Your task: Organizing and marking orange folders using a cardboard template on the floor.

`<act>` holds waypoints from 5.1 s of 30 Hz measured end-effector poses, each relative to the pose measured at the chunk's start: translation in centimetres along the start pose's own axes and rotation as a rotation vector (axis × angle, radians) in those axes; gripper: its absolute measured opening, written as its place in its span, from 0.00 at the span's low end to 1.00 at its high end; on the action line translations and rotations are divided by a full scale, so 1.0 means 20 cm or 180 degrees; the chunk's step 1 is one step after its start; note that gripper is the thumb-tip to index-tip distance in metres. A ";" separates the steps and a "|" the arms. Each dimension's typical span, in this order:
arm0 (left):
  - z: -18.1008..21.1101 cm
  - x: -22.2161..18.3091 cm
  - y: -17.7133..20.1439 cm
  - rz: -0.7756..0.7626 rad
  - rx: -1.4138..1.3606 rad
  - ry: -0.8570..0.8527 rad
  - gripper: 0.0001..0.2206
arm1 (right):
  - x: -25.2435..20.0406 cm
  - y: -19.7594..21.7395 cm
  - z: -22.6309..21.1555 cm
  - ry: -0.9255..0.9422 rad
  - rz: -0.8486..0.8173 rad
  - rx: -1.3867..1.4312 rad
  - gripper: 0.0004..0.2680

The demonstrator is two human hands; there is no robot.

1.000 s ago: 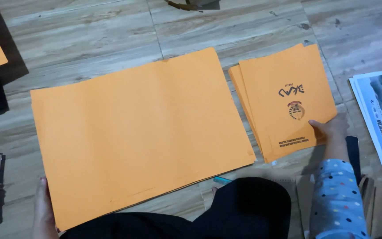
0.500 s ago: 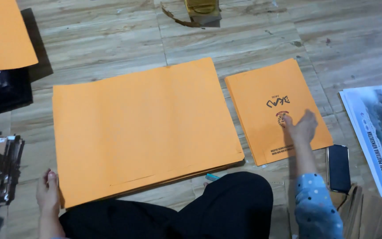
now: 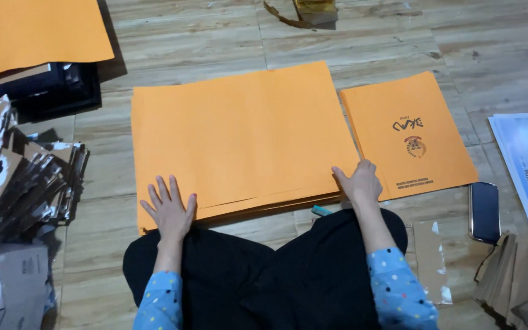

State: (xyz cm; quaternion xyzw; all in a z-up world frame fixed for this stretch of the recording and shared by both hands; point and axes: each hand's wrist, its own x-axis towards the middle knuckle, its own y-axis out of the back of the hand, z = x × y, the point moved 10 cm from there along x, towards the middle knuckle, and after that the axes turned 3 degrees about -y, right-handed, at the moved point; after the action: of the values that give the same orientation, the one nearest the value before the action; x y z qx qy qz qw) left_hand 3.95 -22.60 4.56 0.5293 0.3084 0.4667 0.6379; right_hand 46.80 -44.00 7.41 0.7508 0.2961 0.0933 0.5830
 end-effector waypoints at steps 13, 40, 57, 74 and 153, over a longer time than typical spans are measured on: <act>-0.03 0.01 -0.09 -0.0115 -0.0083 0.0000 0.31 | -0.10 -0.03 0.13 -0.1078 0.1055 0.0071 0.27; 0.04 -0.01 -0.07 -0.0417 -0.0193 -0.0020 0.34 | -1.09 -0.56 -1.41 0.4039 0.1606 0.0300 0.02; 0.58 -0.10 -0.16 -0.0658 -0.0380 -0.0620 0.32 | 0.04 0.58 0.10 0.0721 0.2412 0.5161 0.08; 0.18 0.23 -0.12 -0.1101 -0.2274 0.0542 0.20 | -0.90 -0.30 -1.31 0.3497 0.1360 0.0922 0.04; 0.14 0.06 -0.03 0.0053 -0.1039 -0.1026 0.16 | -0.22 -0.26 -0.88 0.3110 0.0308 0.0591 0.24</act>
State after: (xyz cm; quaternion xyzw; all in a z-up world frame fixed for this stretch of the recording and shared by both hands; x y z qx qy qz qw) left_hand 7.11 -22.54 4.74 0.4893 0.1184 0.4251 0.7522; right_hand 33.02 -31.27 8.71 0.6809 0.5066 0.4343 0.3019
